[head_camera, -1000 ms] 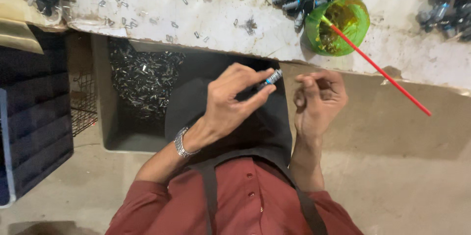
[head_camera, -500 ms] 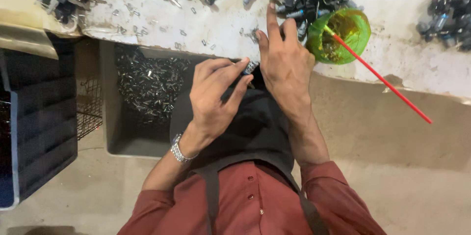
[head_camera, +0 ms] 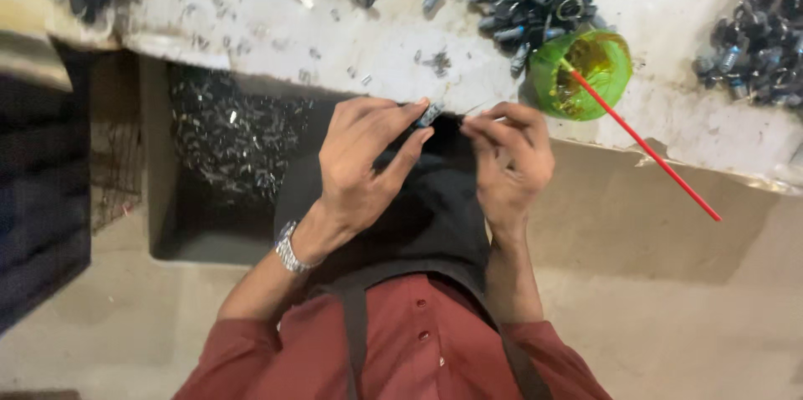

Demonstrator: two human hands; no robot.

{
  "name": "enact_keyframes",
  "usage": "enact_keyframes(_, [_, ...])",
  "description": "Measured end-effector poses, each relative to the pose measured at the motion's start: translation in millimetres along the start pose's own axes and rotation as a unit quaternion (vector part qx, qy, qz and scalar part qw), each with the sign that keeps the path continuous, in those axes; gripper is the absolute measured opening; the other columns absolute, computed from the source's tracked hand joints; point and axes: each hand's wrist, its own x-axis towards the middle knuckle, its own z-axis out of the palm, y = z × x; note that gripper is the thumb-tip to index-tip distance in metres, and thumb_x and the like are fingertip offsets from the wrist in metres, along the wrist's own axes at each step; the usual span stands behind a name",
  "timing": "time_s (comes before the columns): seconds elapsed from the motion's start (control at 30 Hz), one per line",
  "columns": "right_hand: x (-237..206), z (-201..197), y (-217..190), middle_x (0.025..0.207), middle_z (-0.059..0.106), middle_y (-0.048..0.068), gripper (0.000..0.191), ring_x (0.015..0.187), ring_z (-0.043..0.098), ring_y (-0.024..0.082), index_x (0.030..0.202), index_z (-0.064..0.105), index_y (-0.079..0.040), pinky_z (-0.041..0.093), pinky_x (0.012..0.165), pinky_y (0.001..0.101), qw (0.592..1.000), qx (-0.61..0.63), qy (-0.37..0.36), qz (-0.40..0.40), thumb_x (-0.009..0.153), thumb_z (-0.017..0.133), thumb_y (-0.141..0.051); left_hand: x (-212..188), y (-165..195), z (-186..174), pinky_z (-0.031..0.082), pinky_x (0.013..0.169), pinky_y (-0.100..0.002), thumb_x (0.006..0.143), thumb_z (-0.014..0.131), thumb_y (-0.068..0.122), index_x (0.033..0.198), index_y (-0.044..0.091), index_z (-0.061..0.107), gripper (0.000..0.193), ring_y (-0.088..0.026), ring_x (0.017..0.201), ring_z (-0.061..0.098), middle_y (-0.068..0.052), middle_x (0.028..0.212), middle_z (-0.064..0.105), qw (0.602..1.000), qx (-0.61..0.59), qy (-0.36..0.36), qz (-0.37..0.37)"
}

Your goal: The person picks small metal fittings one at a time from a pile on the workbench, holds each fitting and brushes a yellow liquid adhesive onto it using a long red-handled brush dipped into a green cup, then places the coated fitting back onto the table. The person repeats this coating cycle continuously across the episode.

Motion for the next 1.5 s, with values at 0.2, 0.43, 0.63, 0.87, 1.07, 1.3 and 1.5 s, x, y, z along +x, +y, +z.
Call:
enact_keyframes(0.2, [5.8,6.7,3.2,0.114,0.068,0.009,0.020,0.096,0.068,0.016,0.113,0.076,-0.002,0.058,0.079,0.0271,0.998,-0.054,0.004,-0.012,0.097,0.078,0.010,-0.5,0.9,-2.7,0.052,0.089,-0.036,0.090,0.085,0.002,0.121,0.002,0.071,0.034,-0.024,0.099,0.068,-0.007,0.107,0.073,1.000,-0.009,0.009,-0.010])
enact_keyframes(0.43, [8.4,13.1,0.5,0.107,0.068,0.010,0.014,0.093,0.070,0.019,0.108,0.075,-0.001,0.059,0.080,0.0299,0.998,-0.064,0.014,-0.017,0.097,0.081,0.005,-4.6,0.2,-2.9,0.051,0.087,-0.036,0.090,0.085,0.004,0.122,0.003,0.071,0.034,-0.023,0.095,0.067,-0.006,0.103,0.073,1.000,-0.008,-0.003,-0.006])
enact_keyframes(0.63, [6.0,10.8,6.4,0.105,0.069,0.011,0.011,0.089,0.069,0.020,0.106,0.074,0.000,0.057,0.076,0.0313,0.994,-0.106,0.020,-0.014,0.097,0.080,0.002,-4.2,2.0,1.2,0.051,0.088,-0.036,0.091,0.084,0.005,0.122,0.004,0.070,0.034,-0.022,0.095,0.067,-0.006,0.103,0.073,1.000,-0.019,-0.018,0.000])
enact_keyframes(0.87, [-4.3,4.1,4.8,0.102,0.073,0.009,0.005,0.075,0.060,0.008,0.110,0.069,0.000,0.048,0.064,0.0227,0.981,0.145,0.006,0.126,0.105,0.072,0.000,-10.4,2.2,8.5,0.055,0.091,-0.034,0.091,0.078,0.003,0.119,0.004,0.069,0.030,-0.025,0.100,0.068,-0.009,0.110,0.071,0.997,-0.054,-0.024,-0.056])
enact_keyframes(1.07, [-21.5,-0.9,-3.4,0.101,0.075,0.012,0.006,0.062,0.058,0.007,0.107,0.070,0.002,0.043,0.052,0.0181,0.912,0.322,-0.009,0.253,0.101,0.070,0.003,-16.3,5.8,17.6,0.057,0.090,-0.033,0.097,0.067,-0.004,0.126,0.002,0.058,0.031,-0.024,0.101,0.067,-0.009,0.113,0.064,0.964,-0.222,-0.064,-0.134])
enact_keyframes(1.3, [-25.0,-11.6,-2.5,0.099,0.074,0.011,0.007,0.067,0.061,0.007,0.106,0.071,0.003,0.045,0.054,0.0190,0.924,0.294,-0.029,0.244,0.099,0.074,0.004,-8.9,-3.5,12.7,0.047,0.075,-0.039,0.085,0.084,0.002,0.117,0.005,0.064,0.038,-0.026,0.082,0.057,-0.006,0.093,0.060,0.991,-0.046,-0.083,0.091])
enact_keyframes(1.5, [-22.2,-16.2,-15.8,0.095,0.074,0.007,0.010,0.079,0.066,0.007,0.108,0.075,0.001,0.052,0.066,0.0188,0.949,0.163,-0.059,0.265,0.099,0.078,0.000,-4.6,-6.0,-6.5,0.050,0.076,-0.041,0.087,0.083,0.015,0.115,0.004,0.066,0.035,-0.027,0.084,0.059,-0.006,0.090,0.057,0.975,0.068,-0.124,0.172])
